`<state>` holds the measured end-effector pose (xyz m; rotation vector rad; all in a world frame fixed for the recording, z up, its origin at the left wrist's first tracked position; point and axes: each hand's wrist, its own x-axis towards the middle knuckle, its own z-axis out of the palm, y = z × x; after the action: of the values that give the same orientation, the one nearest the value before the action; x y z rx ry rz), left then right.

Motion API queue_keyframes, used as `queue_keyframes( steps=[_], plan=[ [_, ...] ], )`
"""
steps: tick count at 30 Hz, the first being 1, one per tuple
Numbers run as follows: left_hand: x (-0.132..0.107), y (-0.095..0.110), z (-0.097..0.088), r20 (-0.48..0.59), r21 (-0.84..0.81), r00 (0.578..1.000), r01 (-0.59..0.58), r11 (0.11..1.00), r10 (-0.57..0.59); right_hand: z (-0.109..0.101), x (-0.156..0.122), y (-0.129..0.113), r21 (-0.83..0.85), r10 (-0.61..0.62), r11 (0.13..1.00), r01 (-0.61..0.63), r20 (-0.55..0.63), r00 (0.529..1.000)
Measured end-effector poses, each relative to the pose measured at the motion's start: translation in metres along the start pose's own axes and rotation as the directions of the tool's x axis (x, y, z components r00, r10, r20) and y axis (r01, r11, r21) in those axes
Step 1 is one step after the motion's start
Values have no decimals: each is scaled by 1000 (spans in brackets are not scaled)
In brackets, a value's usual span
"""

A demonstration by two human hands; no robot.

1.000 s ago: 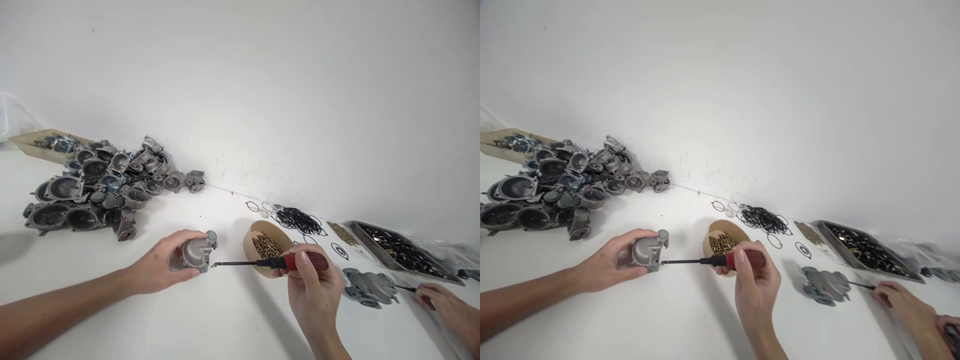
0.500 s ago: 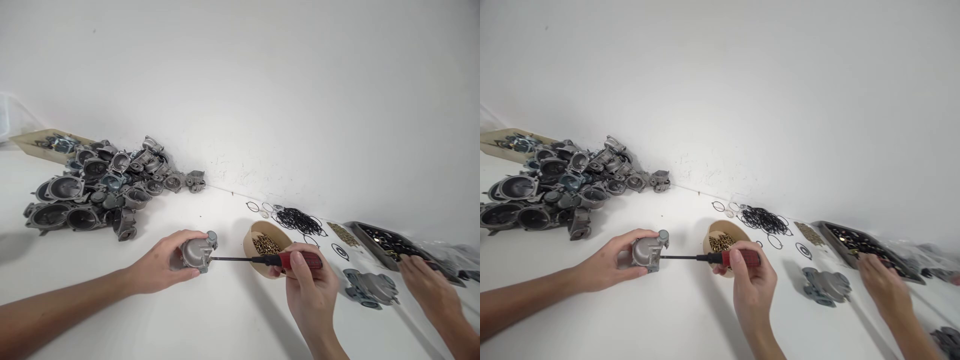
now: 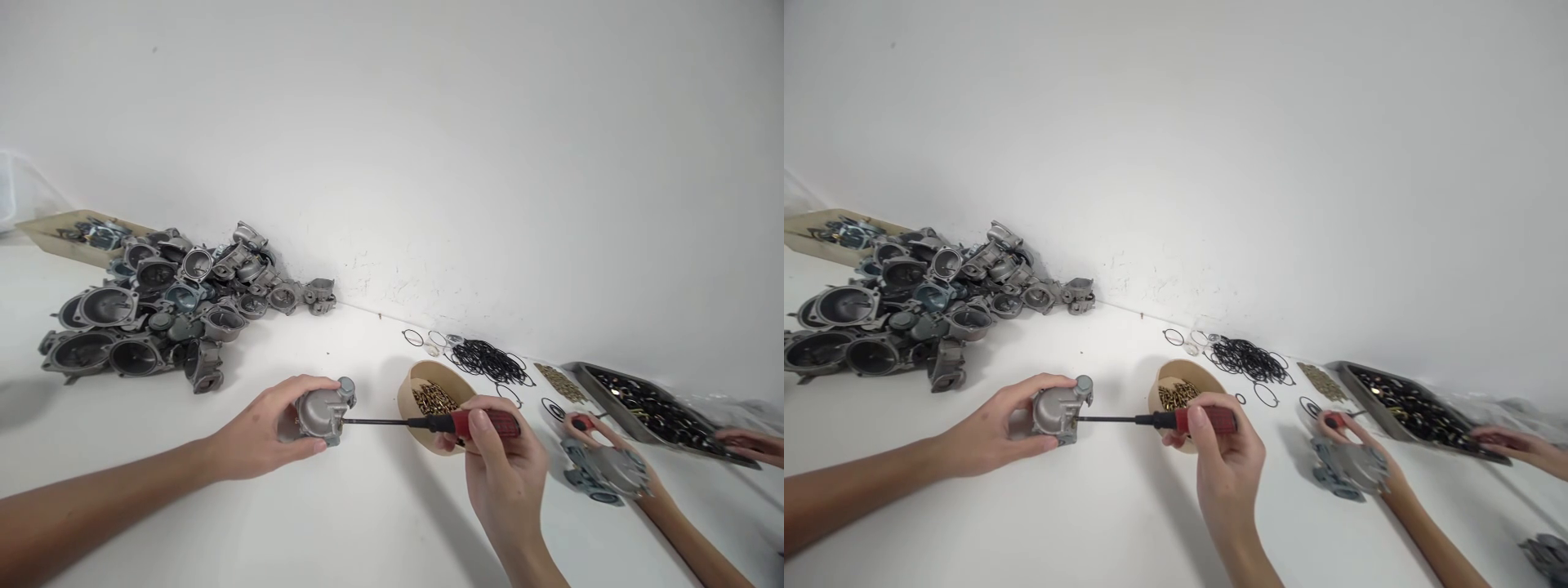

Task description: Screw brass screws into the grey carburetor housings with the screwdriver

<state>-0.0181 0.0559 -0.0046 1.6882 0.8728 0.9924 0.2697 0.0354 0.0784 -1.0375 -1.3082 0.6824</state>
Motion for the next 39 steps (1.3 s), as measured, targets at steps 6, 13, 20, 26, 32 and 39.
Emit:
queue_keyframes(
  steps=[6, 13, 20, 26, 32, 39],
  plan=[
    [1, -1, 1, 4, -8, 1000, -9, 1000, 9, 1, -1, -1, 8, 14, 1000, -14, 1, 1000],
    [0, -2, 0, 9, -1, 1000, -14, 1000, 14, 2, 0, -2, 31, 39, 999, -38, -7, 999],
    [0, -5, 1, -4, 42, 999, -33, 999, 34, 3, 0, -1, 8, 31, 999, -32, 15, 999],
    [-2, -5, 2, -55, 159, 990, -117, 980, 127, -20, 24, 6, 64, -73, 995, 77, -55, 996],
    [-8, -6, 4, -186, 347, 932, -234, 908, 311, -60, 60, 17, -303, -394, 897, 321, -219, 893],
    [-11, -11, 4, -223, 374, 897, -282, 884, 381, -67, 63, 33, -598, -307, 782, 175, -125, 943]
  ],
)
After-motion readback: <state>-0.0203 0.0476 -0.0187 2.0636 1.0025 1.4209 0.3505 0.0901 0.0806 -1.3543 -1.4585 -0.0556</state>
